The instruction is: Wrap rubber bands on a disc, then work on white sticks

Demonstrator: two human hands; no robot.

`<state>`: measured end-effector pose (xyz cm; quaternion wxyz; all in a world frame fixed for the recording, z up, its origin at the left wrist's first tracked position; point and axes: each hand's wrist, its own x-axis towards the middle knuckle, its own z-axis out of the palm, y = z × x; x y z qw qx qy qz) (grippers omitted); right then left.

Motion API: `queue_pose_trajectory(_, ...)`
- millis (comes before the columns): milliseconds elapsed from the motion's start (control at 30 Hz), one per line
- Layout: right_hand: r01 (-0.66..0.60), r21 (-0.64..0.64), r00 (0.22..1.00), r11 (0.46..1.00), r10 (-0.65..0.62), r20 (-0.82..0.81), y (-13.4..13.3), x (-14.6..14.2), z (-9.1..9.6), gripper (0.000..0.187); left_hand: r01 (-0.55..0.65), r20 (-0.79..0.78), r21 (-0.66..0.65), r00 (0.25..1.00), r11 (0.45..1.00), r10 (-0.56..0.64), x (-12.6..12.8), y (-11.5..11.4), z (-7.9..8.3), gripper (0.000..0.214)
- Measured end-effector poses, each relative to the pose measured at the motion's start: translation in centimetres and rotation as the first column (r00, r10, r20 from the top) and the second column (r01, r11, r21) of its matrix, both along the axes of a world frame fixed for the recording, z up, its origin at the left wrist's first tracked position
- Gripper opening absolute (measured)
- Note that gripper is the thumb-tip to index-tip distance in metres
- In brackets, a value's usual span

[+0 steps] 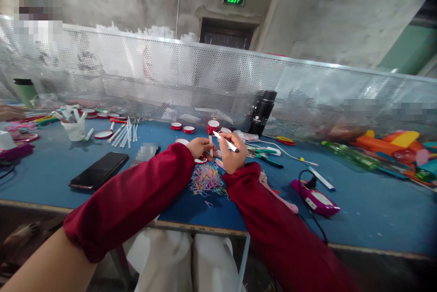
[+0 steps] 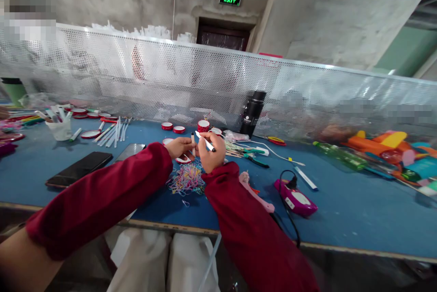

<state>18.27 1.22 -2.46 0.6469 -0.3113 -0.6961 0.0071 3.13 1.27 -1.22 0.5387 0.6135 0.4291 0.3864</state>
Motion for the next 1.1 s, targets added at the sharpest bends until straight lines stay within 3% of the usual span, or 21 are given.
queue_pose_trajectory(233,0.035,-0.012,0.998,0.999,-0.036,-0.053,-0.3,-0.14,0.18,0.008,-0.076,-0.058,0.097,0.995,0.992,0.082,-0.27,0.24,0.08,0.013)
queue_pose_trajectory(567,0.021,-0.004,1.0,1.0,-0.021,-0.015,-0.08,0.02,0.01,0.011,0.014,-0.077,0.117,0.997,0.993,-0.005,-0.14,0.15,-0.28,0.019)
queue_pose_trajectory(1100,0.065,-0.003,0.998,0.998,-0.065,0.019,0.2,0.01,-0.2,0.01,0.023,-0.068,0.127,0.998,0.992,-0.015,-0.07,0.35,-0.43,0.024)
